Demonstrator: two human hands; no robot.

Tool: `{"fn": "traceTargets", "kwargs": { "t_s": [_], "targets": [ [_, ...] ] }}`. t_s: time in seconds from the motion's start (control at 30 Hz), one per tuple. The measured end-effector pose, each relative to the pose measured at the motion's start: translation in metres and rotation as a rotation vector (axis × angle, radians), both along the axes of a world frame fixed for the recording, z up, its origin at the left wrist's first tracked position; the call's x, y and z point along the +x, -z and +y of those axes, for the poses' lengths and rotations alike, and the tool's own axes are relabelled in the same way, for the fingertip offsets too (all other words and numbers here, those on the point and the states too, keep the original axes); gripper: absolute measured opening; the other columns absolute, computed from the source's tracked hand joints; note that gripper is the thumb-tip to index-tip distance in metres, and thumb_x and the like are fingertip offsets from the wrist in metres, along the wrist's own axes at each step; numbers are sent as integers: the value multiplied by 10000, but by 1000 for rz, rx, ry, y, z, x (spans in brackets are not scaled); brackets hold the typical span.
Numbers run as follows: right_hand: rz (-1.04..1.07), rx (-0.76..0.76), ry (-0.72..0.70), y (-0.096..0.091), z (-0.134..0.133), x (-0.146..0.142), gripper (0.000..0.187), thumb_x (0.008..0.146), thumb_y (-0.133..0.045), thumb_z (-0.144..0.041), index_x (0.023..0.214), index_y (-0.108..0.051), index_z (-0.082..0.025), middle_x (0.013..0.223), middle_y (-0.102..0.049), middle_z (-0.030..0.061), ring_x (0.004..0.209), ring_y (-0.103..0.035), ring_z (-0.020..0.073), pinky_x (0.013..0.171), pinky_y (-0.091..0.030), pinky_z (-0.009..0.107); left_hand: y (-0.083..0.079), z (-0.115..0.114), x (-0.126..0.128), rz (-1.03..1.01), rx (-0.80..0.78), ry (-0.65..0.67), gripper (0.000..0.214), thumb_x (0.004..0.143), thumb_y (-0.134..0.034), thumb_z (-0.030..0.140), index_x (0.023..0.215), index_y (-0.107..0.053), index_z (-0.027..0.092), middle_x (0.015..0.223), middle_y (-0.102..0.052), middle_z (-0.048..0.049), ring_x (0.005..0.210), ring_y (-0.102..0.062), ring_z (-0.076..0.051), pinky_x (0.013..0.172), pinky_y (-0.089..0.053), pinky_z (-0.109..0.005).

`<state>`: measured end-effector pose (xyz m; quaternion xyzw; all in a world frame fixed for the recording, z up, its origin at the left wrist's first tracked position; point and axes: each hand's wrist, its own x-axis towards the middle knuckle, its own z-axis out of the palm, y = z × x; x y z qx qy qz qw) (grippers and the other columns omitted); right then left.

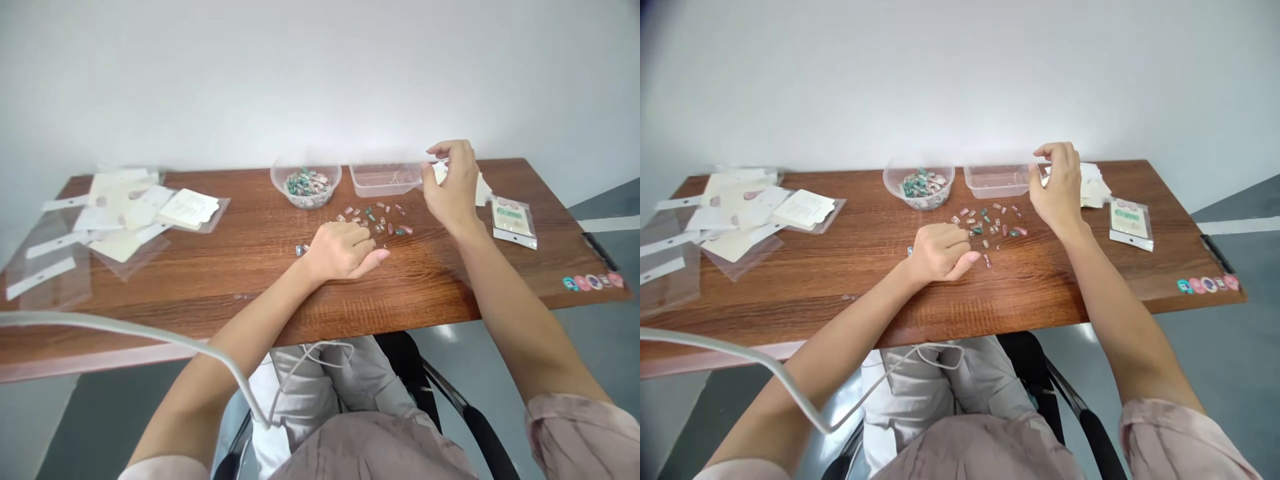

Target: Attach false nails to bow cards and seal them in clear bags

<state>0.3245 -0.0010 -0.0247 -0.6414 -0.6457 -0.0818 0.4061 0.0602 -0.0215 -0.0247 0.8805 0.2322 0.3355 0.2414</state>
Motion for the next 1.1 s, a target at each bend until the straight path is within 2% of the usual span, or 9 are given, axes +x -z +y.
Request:
{"fn": "traceTargets", "kwargs": {
  "t_s": [0.1,0.2,0.27,0.4,0.53,0.7,0.83,1.0,1.1],
  "targets": [
    [5,23,48,12,8,9,181,932,-550,-233,1108,-555,-275,1159,-624,94,1132,-582,289,997,-465,501,10,-7,-8,-8,51,-125,394,903,-473,314,515,-458,248,520,-526,-41,482,-374,-158,531,-267,-332],
    [17,58,114,16,7,24,152,914,-559,-250,1065,-577,-261,1106,-641,91,1103,-598,295,1007,-461,511,16,-13,-11,-61,107,-167,256,879,-478,200,703,-662,221,673,-730,-61,538,-581,-163,565,-407,-310],
    [15,67,181,15,2,37,124,918,-555,-275,1033,-597,-261,1077,-650,91,1076,-609,299,1007,-463,515,19,-14,-10,-127,148,-162,223,857,-498,149,755,-688,205,728,-775,-52,558,-641,-157,570,-449,-289],
    [-1,-62,317,14,-7,62,168,912,-563,-335,1023,-643,-239,1102,-689,125,1085,-619,338,1025,-457,543,23,-12,-8,-172,236,-182,251,837,-493,93,625,-561,208,570,-670,8,467,-571,-111,516,-420,-257],
    [-44,-223,333,19,-9,70,277,931,-550,-393,1098,-679,-213,1188,-695,160,1148,-608,365,1044,-440,554,20,-10,-10,-209,400,-239,312,852,-477,68,581,-447,219,515,-568,30,417,-445,-90,464,-345,-271],
    [-117,-344,242,23,-8,68,360,949,-553,-480,1156,-699,-224,1264,-682,146,1219,-588,370,1074,-432,542,10,-10,-13,-122,630,-162,359,894,-489,82,564,-443,217,524,-556,30,434,-392,-100,456,-325,-291],
    [-323,-501,120,28,-10,68,488,899,-648,-560,1260,-661,-232,1378,-626,155,1292,-540,402,1070,-434,571,9,-11,-12,-81,707,-121,403,927,-489,105,542,-436,212,535,-544,26,457,-399,-100,470,-331,-289],
    [-404,-514,127,31,-8,69,349,963,-568,-413,1225,-663,-204,1335,-664,159,1233,-586,374,1012,-470,526,11,-9,-14,-54,710,-123,405,932,-503,109,542,-457,207,539,-541,25,461,-396,-99,471,-321,-297],
    [-395,-496,136,30,-7,70,247,975,-515,-341,1072,-698,-207,1219,-715,138,1157,-626,347,962,-484,489,11,-7,-15,-57,709,-128,410,934,-508,108,538,-460,204,534,-542,23,460,-399,-100,468,-318,-301]
  ]
}}
